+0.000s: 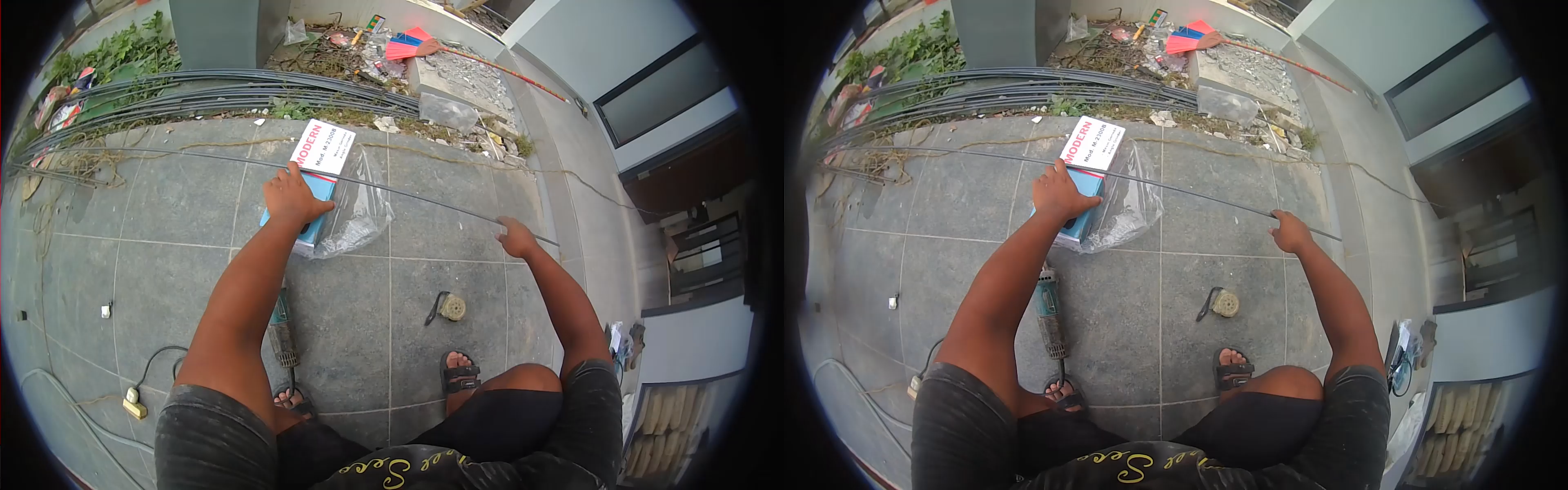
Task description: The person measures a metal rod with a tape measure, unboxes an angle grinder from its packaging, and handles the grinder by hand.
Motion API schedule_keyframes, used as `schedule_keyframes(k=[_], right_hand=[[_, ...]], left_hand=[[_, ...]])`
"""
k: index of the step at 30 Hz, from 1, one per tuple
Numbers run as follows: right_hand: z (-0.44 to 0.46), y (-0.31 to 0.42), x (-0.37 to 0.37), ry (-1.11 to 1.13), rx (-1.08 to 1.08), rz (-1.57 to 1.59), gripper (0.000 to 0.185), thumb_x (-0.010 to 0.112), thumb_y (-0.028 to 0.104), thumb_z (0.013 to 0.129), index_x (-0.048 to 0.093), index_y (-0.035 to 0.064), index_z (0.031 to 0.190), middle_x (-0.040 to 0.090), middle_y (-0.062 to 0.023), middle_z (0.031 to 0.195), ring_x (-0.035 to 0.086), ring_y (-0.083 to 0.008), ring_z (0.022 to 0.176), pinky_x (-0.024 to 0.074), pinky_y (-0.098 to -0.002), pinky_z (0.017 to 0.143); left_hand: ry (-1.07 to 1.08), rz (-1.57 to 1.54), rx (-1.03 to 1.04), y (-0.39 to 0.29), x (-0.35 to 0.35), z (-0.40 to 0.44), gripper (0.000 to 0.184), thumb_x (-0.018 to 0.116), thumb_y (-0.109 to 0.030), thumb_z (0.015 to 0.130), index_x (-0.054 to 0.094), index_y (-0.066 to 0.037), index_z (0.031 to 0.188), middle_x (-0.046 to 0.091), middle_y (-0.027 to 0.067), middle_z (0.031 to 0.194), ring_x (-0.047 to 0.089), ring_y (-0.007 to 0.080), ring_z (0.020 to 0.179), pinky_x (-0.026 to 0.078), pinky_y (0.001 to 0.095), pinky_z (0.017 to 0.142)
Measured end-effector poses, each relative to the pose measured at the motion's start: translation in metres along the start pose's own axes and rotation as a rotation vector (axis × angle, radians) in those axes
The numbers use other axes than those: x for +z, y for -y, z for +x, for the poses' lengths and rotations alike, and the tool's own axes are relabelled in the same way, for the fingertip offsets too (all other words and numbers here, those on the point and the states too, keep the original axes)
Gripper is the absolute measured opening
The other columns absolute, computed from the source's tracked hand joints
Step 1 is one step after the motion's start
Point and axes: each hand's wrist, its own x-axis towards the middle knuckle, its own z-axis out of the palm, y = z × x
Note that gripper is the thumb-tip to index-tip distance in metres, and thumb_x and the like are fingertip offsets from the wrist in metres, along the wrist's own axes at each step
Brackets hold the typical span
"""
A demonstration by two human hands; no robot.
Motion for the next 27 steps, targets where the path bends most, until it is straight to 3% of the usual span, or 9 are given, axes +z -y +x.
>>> schedule_keyframes(k=[3,7,10,16,19,22,24,26,27], right_hand=[[-0.001,-0.006,0.010,-0.164,-0.033,0.001,0.058,0.072,0.026,0.086,0.052,0.0095,0.137,0.055,-0.0190,0.138,0.054,-0.0368,0.126,0.0441,-0.0439,0.105],[-0.044,0.010,-0.014,-0.056,-0.020,-0.036,0.058,0.074,0.028,0.085,0.053,0.0076,0.136,0.057,-0.0187,0.135,0.056,-0.0365,0.123,0.0455,-0.0442,0.103],[-0.067,0.022,-0.009,0.051,-0.093,0.041,0.061,0.078,0.032,0.081,0.056,0.0106,0.134,0.062,-0.0176,0.126,0.060,-0.0364,0.117,0.0486,-0.0439,0.098],[-0.133,0.076,0.101,0.326,-0.222,-0.143,0.081,0.084,0.037,0.074,0.047,0.0184,0.144,0.043,-0.0175,0.146,0.048,-0.0353,0.131,0.0470,-0.0475,0.101],[-0.133,0.082,0.132,0.259,-0.146,-0.042,0.079,0.084,0.036,0.074,0.047,0.0181,0.142,0.045,-0.0180,0.143,0.047,-0.0364,0.132,0.0492,-0.0469,0.099],[-0.123,0.085,0.119,0.310,-0.083,0.150,0.076,0.084,0.030,0.076,0.046,0.0161,0.141,0.047,-0.0195,0.141,0.051,-0.0336,0.129,0.0505,-0.0436,0.097],[-0.112,0.083,0.105,0.258,0.070,1.109,0.064,0.081,0.024,0.082,0.048,0.0106,0.136,0.053,-0.0162,0.134,0.054,-0.0255,0.123,0.0514,-0.0387,0.094],[-0.105,0.097,0.089,0.201,0.007,1.507,0.061,0.079,0.025,0.084,0.049,0.0092,0.135,0.052,-0.0146,0.131,0.055,-0.0253,0.119,0.0508,-0.0388,0.093],[-0.102,0.104,0.080,0.106,-0.066,1.872,0.058,0.078,0.025,0.087,0.049,0.0078,0.134,0.052,-0.0130,0.128,0.056,-0.0251,0.116,0.0502,-0.0389,0.093]], left_hand=[[-0.020,0.049,0.013,0.001,0.013,0.003,0.123,0.072,-0.076,0.064,0.025,-0.007,0.154,0.051,0.0209,0.136,0.056,0.0345,0.125,0.042,0.0414,0.100],[0.000,0.022,0.006,0.001,0.016,0.003,0.121,0.069,-0.079,0.066,0.018,-0.021,0.159,0.044,0.0221,0.145,0.048,0.0397,0.132,0.038,0.0474,0.105],[0.036,0.031,0.002,0.000,0.009,-0.004,0.123,0.067,-0.082,0.066,0.016,-0.021,0.160,0.041,0.0216,0.149,0.045,0.0410,0.135,0.034,0.0536,0.107],[0.107,0.101,-0.068,-0.010,-0.010,-0.018,0.126,0.063,-0.085,0.068,0.011,-0.017,0.161,0.037,0.0241,0.152,0.041,0.0447,0.137,0.029,0.0606,0.110],[-0.232,0.361,0.214,-0.038,-0.016,-0.057,0.113,0.068,-0.070,0.076,0.019,-0.008,0.158,0.033,0.0270,0.153,0.034,0.0460,0.141,0.026,0.0652,0.110],[-0.160,0.064,0.795,-0.076,-0.006,-0.105,0.079,0.074,-0.034,0.083,0.037,-0.003,0.146,0.036,0.0268,0.149,0.040,0.0429,0.135,0.034,0.0509,0.112],[0.192,-0.230,0.857,-0.103,0.017,-0.139,0.077,0.069,-0.035,0.089,0.032,-0.002,0.148,0.036,0.0263,0.148,0.041,0.0422,0.135,0.036,0.0507,0.111],[0.367,-0.383,0.799,-0.137,0.042,-0.153,0.076,0.065,-0.038,0.094,0.028,-0.002,0.150,0.036,0.0254,0.149,0.042,0.0401,0.135,0.037,0.0508,0.111],[0.553,-0.776,0.456,-0.153,0.056,-0.153,0.074,0.057,-0.040,0.098,0.025,-0.002,0.152,0.037,0.0232,0.149,0.043,0.0365,0.136,0.038,0.0499,0.110]])
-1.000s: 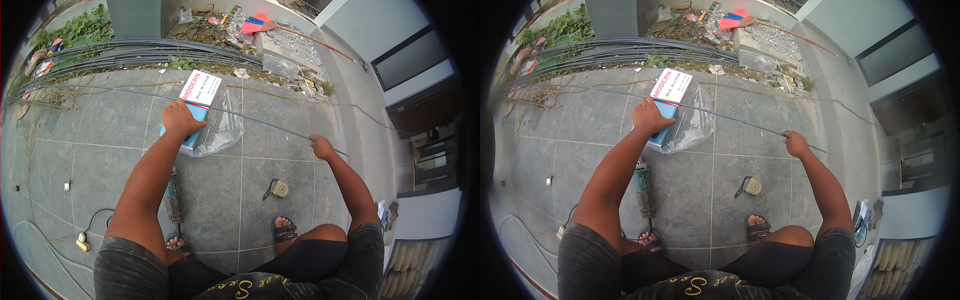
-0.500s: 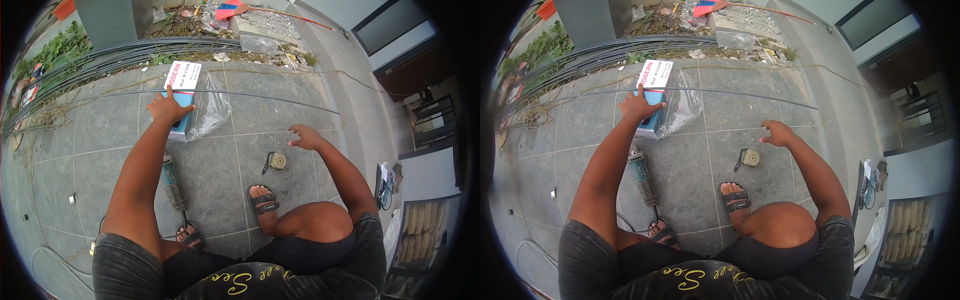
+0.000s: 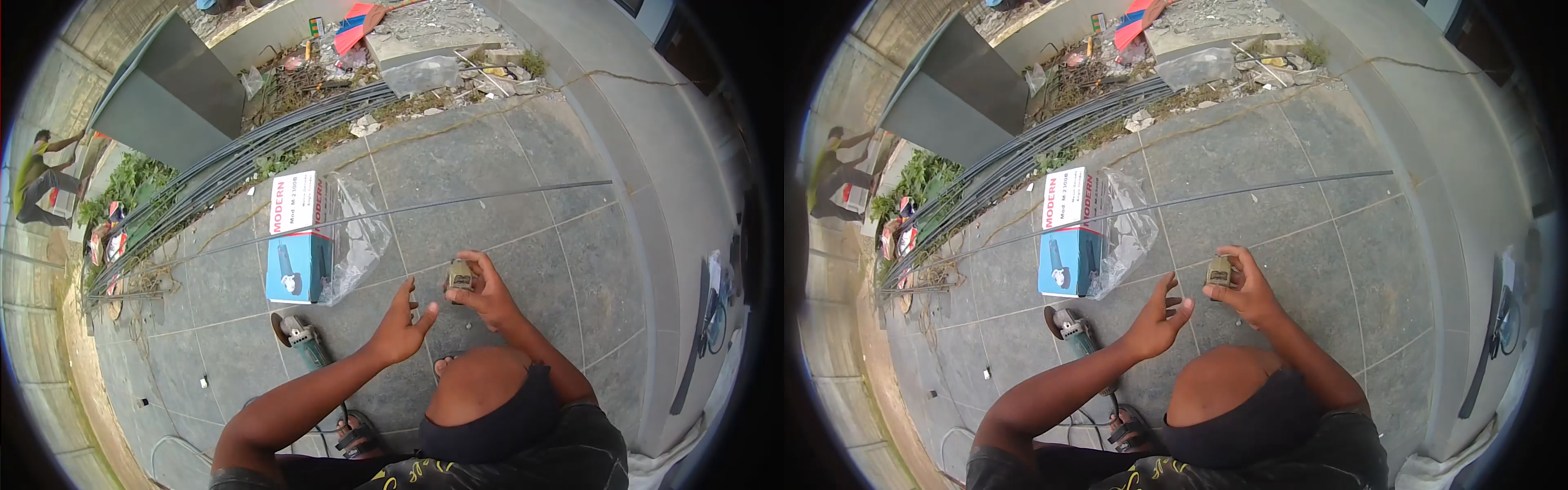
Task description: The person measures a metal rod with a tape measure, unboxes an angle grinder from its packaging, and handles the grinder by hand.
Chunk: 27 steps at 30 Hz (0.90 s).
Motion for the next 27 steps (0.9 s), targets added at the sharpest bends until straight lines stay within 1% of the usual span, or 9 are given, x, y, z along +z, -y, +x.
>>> schedule_keyframes(k=[1,4,8,11,15,17,23,25,27], right_hand=[[0.002,0.006,0.005,-0.018,0.013,0.020,0.058,0.078,0.025,0.087,0.049,0.0078,0.134,0.052,-0.0130,0.128,0.056,-0.0251,0.116,0.0502,-0.0389,0.093],[0.016,0.016,0.004,0.071,-0.168,0.160,0.052,0.073,0.026,0.092,0.050,0.0080,0.135,0.052,-0.0113,0.127,0.054,-0.0234,0.116,0.0466,-0.0389,0.098],[0.025,0.018,-0.012,0.056,-0.355,-0.155,0.053,0.070,0.031,0.093,0.052,0.0092,0.138,0.050,-0.0126,0.130,0.050,-0.0211,0.120,0.0447,-0.0378,0.099],[0.025,0.027,-0.022,-0.082,-0.568,-0.560,0.047,0.074,0.025,0.091,0.055,0.0057,0.130,0.056,-0.0114,0.124,0.055,-0.0191,0.112,0.0475,-0.0359,0.094],[0.007,0.014,-0.032,-0.072,-0.154,0.061,0.030,0.077,0.010,0.087,0.057,0.0021,0.107,0.065,-0.0091,0.099,0.063,-0.0138,0.085,0.0526,-0.0297,0.076],[0.002,0.033,-0.030,-0.098,-0.023,0.203,0.021,0.074,0.006,0.089,0.056,0.0011,0.097,0.065,-0.0084,0.085,0.064,-0.0119,0.074,0.0535,-0.0264,0.065],[0.003,0.028,-0.057,0.029,0.020,0.234,0.015,0.070,0.005,0.091,0.055,0.0035,0.094,0.065,-0.0093,0.093,0.063,-0.0131,0.078,0.0535,-0.0280,0.066],[0.004,0.031,-0.065,0.065,0.034,0.224,0.015,0.069,0.006,0.092,0.055,0.0043,0.093,0.064,-0.0103,0.097,0.063,-0.0138,0.079,0.0534,-0.0291,0.066],[0.001,0.045,-0.084,0.065,0.028,0.303,0.015,0.068,0.011,0.094,0.054,0.0063,0.092,0.064,-0.0121,0.104,0.063,-0.0160,0.081,0.0526,-0.0317,0.066]], left_hand=[[-0.054,-0.465,-0.255,-0.001,0.013,0.010,0.071,0.050,-0.043,0.103,0.022,-0.003,0.154,0.038,0.0209,0.149,0.044,0.0329,0.136,0.039,0.0489,0.110],[-0.091,-0.905,-0.097,-0.030,0.022,0.035,0.067,0.040,-0.045,0.106,0.020,-0.005,0.156,0.038,0.0166,0.149,0.044,0.0278,0.136,0.041,0.0461,0.108],[-0.111,-1.137,-0.120,-0.061,0.033,0.055,0.053,0.056,-0.040,0.102,0.043,-0.008,0.142,0.058,0.0109,0.127,0.060,0.0215,0.113,0.051,0.0388,0.093],[-0.182,-1.079,-0.249,-0.059,0.036,0.059,0.043,0.063,-0.034,0.099,0.049,-0.008,0.129,0.063,0.0086,0.112,0.065,0.0183,0.097,0.057,0.0329,0.073],[-0.169,-0.937,-0.365,-0.060,0.043,0.059,0.042,0.066,-0.027,0.096,0.045,-0.005,0.124,0.063,0.0117,0.105,0.066,0.0190,0.078,0.054,0.0293,0.061],[-0.140,-0.906,-0.302,-0.064,0.041,0.057,0.044,0.069,-0.023,0.093,0.044,-0.004,0.124,0.063,0.0119,0.105,0.066,0.0198,0.081,0.054,0.0294,0.060],[0.018,-0.732,-0.068,-0.070,0.029,0.053,0.061,0.084,-0.022,0.079,0.048,-0.006,0.126,0.062,0.0108,0.113,0.064,0.0215,0.095,0.058,0.0313,0.070],[-0.006,-0.147,0.087,-0.058,0.028,0.059,0.055,0.085,-0.022,0.075,0.058,-0.005,0.119,0.064,0.0094,0.102,0.065,0.0183,0.092,0.055,0.0324,0.074],[-0.012,-0.130,0.022,-0.055,0.020,0.058,0.046,0.083,-0.022,0.075,0.061,-0.004,0.111,0.066,0.0099,0.096,0.066,0.0179,0.089,0.054,0.0329,0.075]])
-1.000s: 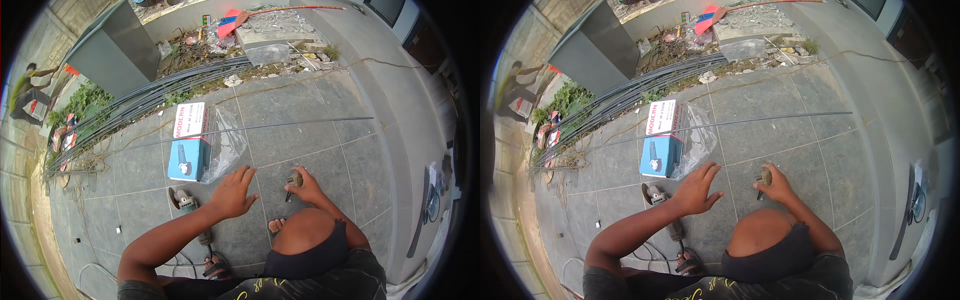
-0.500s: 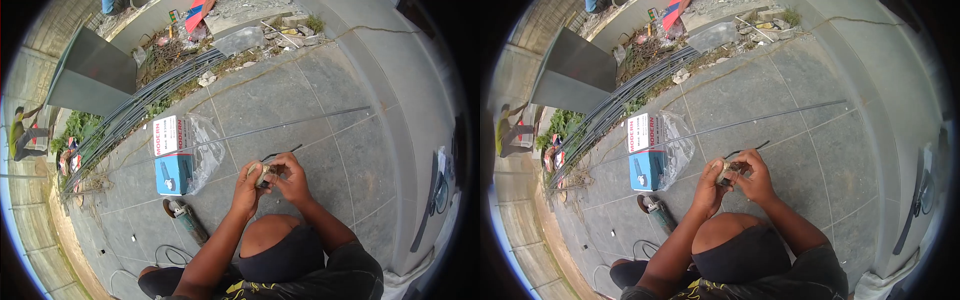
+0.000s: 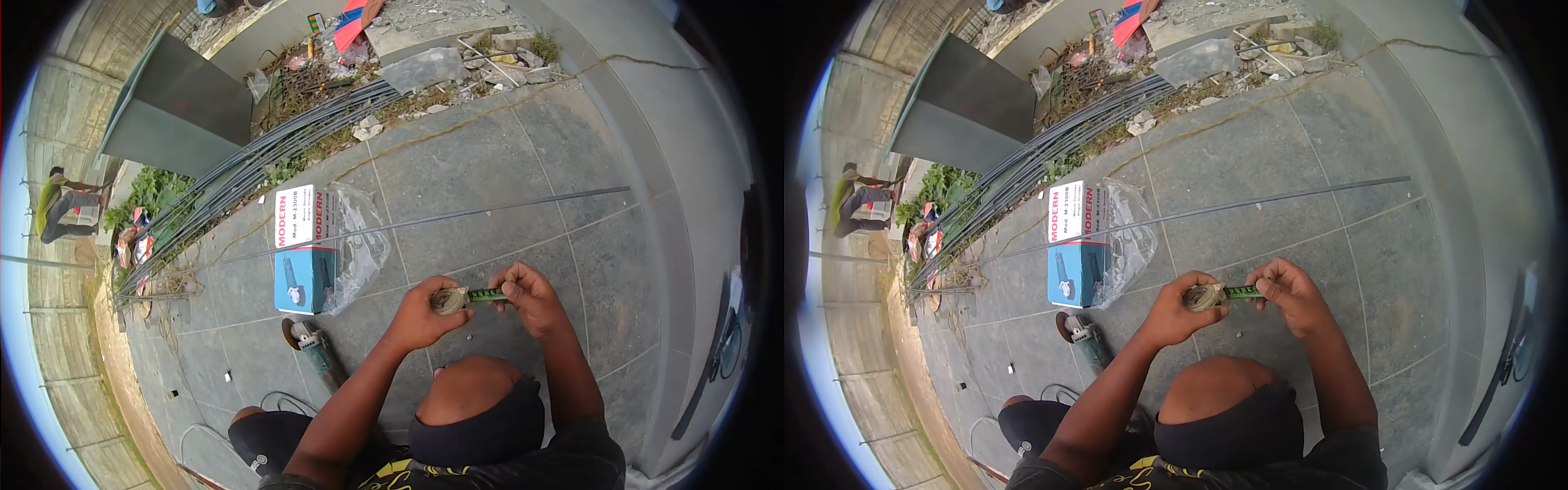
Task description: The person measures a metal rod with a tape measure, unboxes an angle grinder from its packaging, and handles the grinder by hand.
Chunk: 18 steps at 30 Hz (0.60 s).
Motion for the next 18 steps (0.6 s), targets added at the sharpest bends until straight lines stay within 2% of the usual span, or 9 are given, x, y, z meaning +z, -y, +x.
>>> schedule_keyframes(k=[1,3,7,10,12,15,18], right_hand=[[-0.004,0.016,-0.006,-0.042,-0.016,-0.013,0.015,0.068,0.011,0.094,0.054,0.0063,0.092,0.064,-0.0121,0.104,0.063,-0.0160,0.081,0.0526,-0.0317,0.066],[-0.009,0.053,-0.021,-0.185,-0.078,0.202,0.016,0.068,0.015,0.094,0.053,0.0086,0.093,0.065,-0.0108,0.100,0.063,-0.0173,0.080,0.0519,-0.0335,0.065],[-0.013,0.108,-0.101,-0.477,-0.294,0.020,0.017,0.070,0.012,0.092,0.055,0.0067,0.097,0.066,-0.0082,0.093,0.064,-0.0162,0.075,0.0523,-0.0310,0.063],[-0.007,0.132,-0.147,-0.655,-0.359,-0.044,0.024,0.073,0.012,0.091,0.056,0.0008,0.104,0.066,-0.0106,0.092,0.064,-0.0167,0.075,0.0542,-0.0303,0.065],[0.004,0.135,-0.159,-0.957,-0.445,-0.014,0.034,0.076,0.008,0.087,0.054,-0.0053,0.110,0.066,-0.0131,0.090,0.065,-0.0176,0.075,0.0560,-0.0301,0.064],[0.022,0.129,-0.170,-1.049,-0.516,0.027,0.041,0.078,0.003,0.084,0.052,-0.0084,0.114,0.066,-0.0149,0.089,0.065,-0.0189,0.071,0.0568,-0.0299,0.060],[0.042,0.121,-0.176,-1.148,-0.587,0.082,0.042,0.079,0.001,0.082,0.052,-0.0081,0.112,0.066,-0.0157,0.090,0.064,-0.0193,0.067,0.0559,-0.0292,0.056]], left_hand=[[-0.015,0.024,-0.068,-0.004,-0.007,0.001,0.038,0.080,-0.023,0.075,0.065,-0.003,0.104,0.068,0.0104,0.089,0.067,0.0175,0.086,0.053,0.0334,0.076],[-0.043,0.268,-0.078,-0.008,-0.028,0.002,0.033,0.075,-0.027,0.078,0.068,-0.004,0.101,0.069,0.0113,0.082,0.067,0.0196,0.080,0.052,0.0340,0.075],[-0.099,0.338,-0.210,0.003,-0.074,0.006,0.030,0.068,-0.027,0.080,0.071,-0.003,0.099,0.071,0.0146,0.085,0.069,0.0256,0.078,0.053,0.0352,0.076],[-0.282,0.593,-0.118,-0.017,-0.095,0.004,0.029,0.068,-0.025,0.079,0.072,-0.001,0.095,0.071,0.0191,0.081,0.070,0.0301,0.075,0.054,0.0370,0.074],[-0.307,0.634,-0.103,-0.019,-0.105,0.003,0.028,0.068,-0.024,0.078,0.072,-0.001,0.093,0.070,0.0203,0.079,0.070,0.0311,0.074,0.054,0.0379,0.072],[-0.377,0.714,-0.078,-0.023,-0.106,0.006,0.030,0.071,-0.027,0.078,0.072,0.000,0.090,0.070,0.0207,0.077,0.070,0.0326,0.072,0.054,0.0394,0.070],[-0.448,0.778,-0.120,-0.020,-0.098,0.011,0.038,0.077,-0.036,0.078,0.073,0.000,0.089,0.071,0.0211,0.078,0.071,0.0348,0.073,0.054,0.0413,0.071]])
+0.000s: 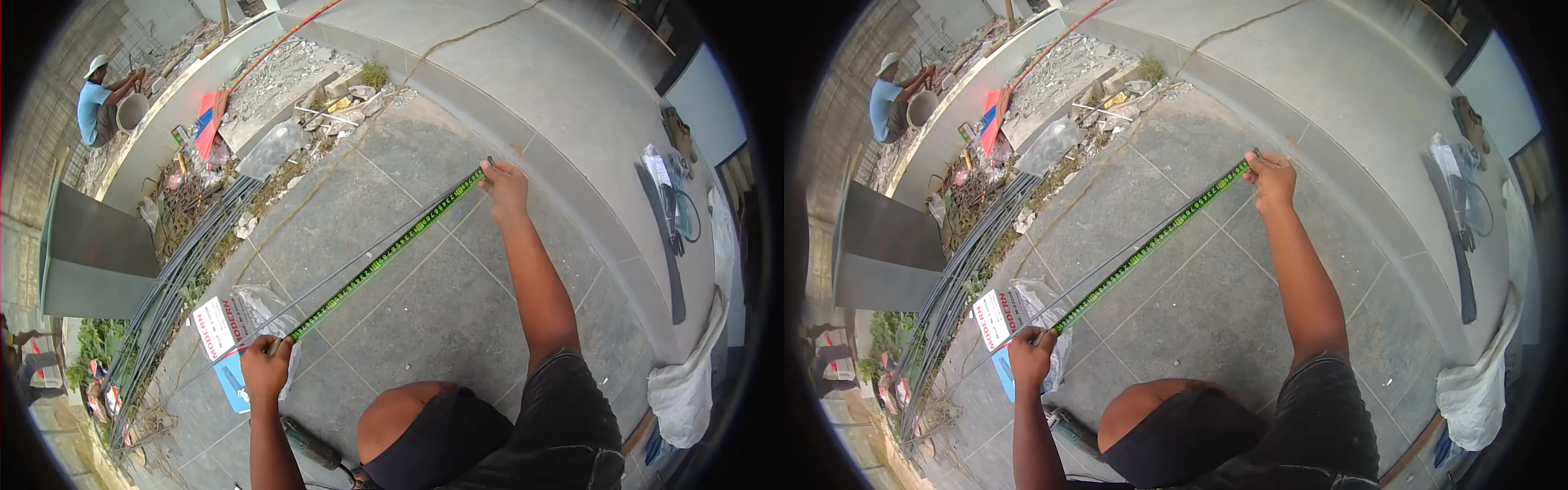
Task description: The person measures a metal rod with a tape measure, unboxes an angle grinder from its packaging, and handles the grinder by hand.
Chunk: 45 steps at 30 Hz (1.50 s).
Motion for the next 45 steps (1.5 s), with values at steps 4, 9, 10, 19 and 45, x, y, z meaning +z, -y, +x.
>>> schedule_keyframes(k=[4,9,10,19,45], right_hand=[[0.007,-0.011,0.003,-0.048,-0.028,0.027,0.040,0.079,0.001,0.082,0.052,-0.0066,0.110,0.066,-0.0155,0.089,0.064,-0.0193,0.066,0.0552,-0.0290,0.055],[0.005,-0.015,0.003,-0.004,-0.009,0.012,0.038,0.079,0.002,0.082,0.053,-0.0030,0.109,0.067,-0.0140,0.087,0.064,-0.0187,0.066,0.0538,-0.0283,0.054],[0.004,-0.016,0.003,-0.001,-0.007,0.012,0.038,0.079,0.002,0.082,0.053,-0.0030,0.109,0.067,-0.0140,0.087,0.064,-0.0187,0.066,0.0538,-0.0283,0.054],[0.009,-0.025,0.002,0.051,0.073,-0.002,0.040,0.078,0.010,0.086,0.055,-0.0035,0.115,0.065,-0.0099,0.092,0.063,-0.0176,0.072,0.0532,-0.0274,0.058],[0.094,-0.054,-0.031,0.191,0.192,0.048,0.017,0.068,0.012,0.095,0.063,0.0019,0.108,0.066,-0.0043,0.096,0.062,-0.0121,0.079,0.0504,-0.0239,0.064]], left_hand=[[-0.017,0.001,-0.055,-0.003,0.008,0.005,0.038,0.077,-0.036,0.078,0.075,0.000,0.090,0.071,0.0210,0.078,0.071,0.0340,0.072,0.054,0.0412,0.070],[0.020,-0.025,-0.108,0.003,0.011,0.010,0.038,0.076,-0.036,0.078,0.075,0.001,0.088,0.071,0.0204,0.075,0.070,0.0322,0.069,0.054,0.0397,0.069],[0.026,-0.025,-0.110,0.005,0.011,0.011,0.038,0.076,-0.036,0.077,0.075,0.001,0.088,0.071,0.0202,0.074,0.070,0.0317,0.069,0.053,0.0394,0.068],[0.191,-0.018,-0.169,0.018,0.009,0.023,0.044,0.072,-0.043,0.078,0.076,-0.003,0.096,0.072,0.0220,0.086,0.071,0.0361,0.086,0.054,0.0407,0.081],[0.120,0.164,-0.381,0.132,-0.048,0.065,0.046,0.081,-0.048,0.069,0.077,-0.010,0.093,0.074,0.0136,0.097,0.071,0.0291,0.093,0.055,0.0397,0.083]])
